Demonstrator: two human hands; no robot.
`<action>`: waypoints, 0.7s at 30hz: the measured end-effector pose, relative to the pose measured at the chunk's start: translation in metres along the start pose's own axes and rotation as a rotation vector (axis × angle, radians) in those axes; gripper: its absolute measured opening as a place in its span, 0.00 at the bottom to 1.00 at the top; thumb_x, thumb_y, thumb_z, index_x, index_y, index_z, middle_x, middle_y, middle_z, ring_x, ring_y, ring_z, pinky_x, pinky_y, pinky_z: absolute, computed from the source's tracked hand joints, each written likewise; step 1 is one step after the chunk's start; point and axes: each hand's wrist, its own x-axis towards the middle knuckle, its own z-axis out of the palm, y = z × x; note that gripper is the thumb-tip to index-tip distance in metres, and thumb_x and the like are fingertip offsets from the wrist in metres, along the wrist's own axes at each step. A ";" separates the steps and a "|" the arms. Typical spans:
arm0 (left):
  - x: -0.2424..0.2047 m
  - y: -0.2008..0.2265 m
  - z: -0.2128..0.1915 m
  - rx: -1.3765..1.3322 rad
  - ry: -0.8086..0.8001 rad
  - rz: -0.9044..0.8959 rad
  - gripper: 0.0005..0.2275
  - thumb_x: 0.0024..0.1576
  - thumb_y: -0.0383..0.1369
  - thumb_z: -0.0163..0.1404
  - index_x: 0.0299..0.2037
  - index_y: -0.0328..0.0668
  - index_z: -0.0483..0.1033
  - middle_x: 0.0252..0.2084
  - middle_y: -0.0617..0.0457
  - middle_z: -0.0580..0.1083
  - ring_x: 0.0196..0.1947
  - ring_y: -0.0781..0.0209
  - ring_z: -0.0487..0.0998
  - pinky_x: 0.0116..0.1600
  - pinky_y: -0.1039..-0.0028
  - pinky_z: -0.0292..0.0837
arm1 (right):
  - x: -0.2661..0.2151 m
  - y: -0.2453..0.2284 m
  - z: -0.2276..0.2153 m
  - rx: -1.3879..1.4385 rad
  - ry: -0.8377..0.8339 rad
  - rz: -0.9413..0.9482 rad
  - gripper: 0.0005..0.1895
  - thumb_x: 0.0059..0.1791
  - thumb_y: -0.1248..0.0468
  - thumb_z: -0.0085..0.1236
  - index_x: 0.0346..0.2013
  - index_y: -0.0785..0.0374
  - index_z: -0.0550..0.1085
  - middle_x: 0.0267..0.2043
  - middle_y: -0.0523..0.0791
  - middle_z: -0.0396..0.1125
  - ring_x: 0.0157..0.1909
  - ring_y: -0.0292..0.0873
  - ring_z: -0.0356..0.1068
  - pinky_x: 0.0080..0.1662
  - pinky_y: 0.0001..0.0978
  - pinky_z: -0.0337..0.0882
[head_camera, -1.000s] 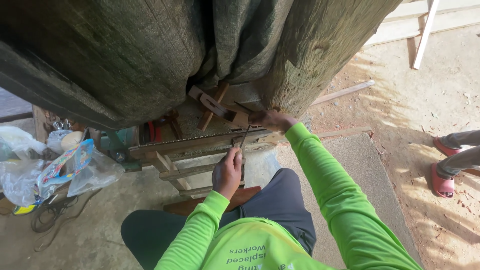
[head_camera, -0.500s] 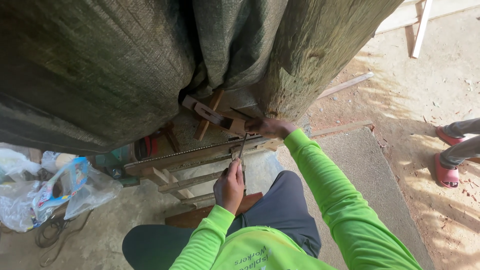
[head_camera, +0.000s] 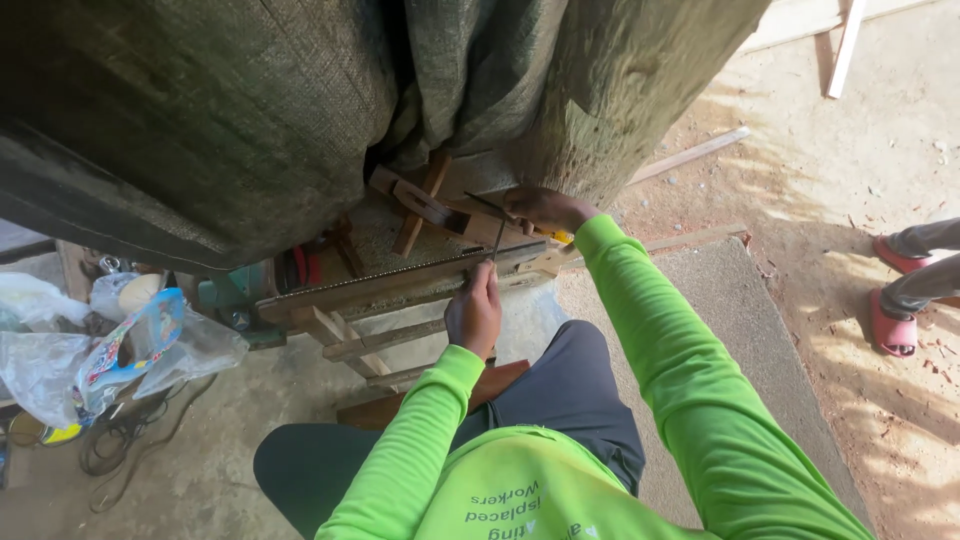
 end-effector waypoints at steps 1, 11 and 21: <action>0.002 0.001 -0.001 -0.003 0.005 0.011 0.08 0.66 0.37 0.47 0.52 0.53 0.75 0.36 0.40 0.80 0.34 0.35 0.81 0.36 0.51 0.77 | 0.000 0.005 0.001 -0.006 0.010 -0.005 0.17 0.57 0.52 0.43 0.39 0.63 0.68 0.35 0.44 0.66 0.36 0.41 0.70 0.41 0.37 0.71; 0.005 0.007 -0.016 -0.112 0.007 0.035 0.07 0.64 0.35 0.48 0.50 0.48 0.74 0.39 0.40 0.80 0.38 0.34 0.81 0.38 0.50 0.76 | -0.003 0.011 0.013 -0.040 0.076 -0.095 0.13 0.54 0.56 0.46 0.40 0.64 0.69 0.36 0.44 0.65 0.36 0.41 0.70 0.42 0.36 0.71; -0.012 0.005 -0.032 -0.119 -0.043 -0.031 0.10 0.63 0.35 0.48 0.53 0.47 0.75 0.38 0.41 0.80 0.37 0.41 0.82 0.39 0.55 0.77 | -0.022 -0.017 0.027 -0.038 0.101 -0.111 0.14 0.57 0.54 0.46 0.46 0.62 0.71 0.34 0.44 0.68 0.37 0.39 0.66 0.42 0.36 0.71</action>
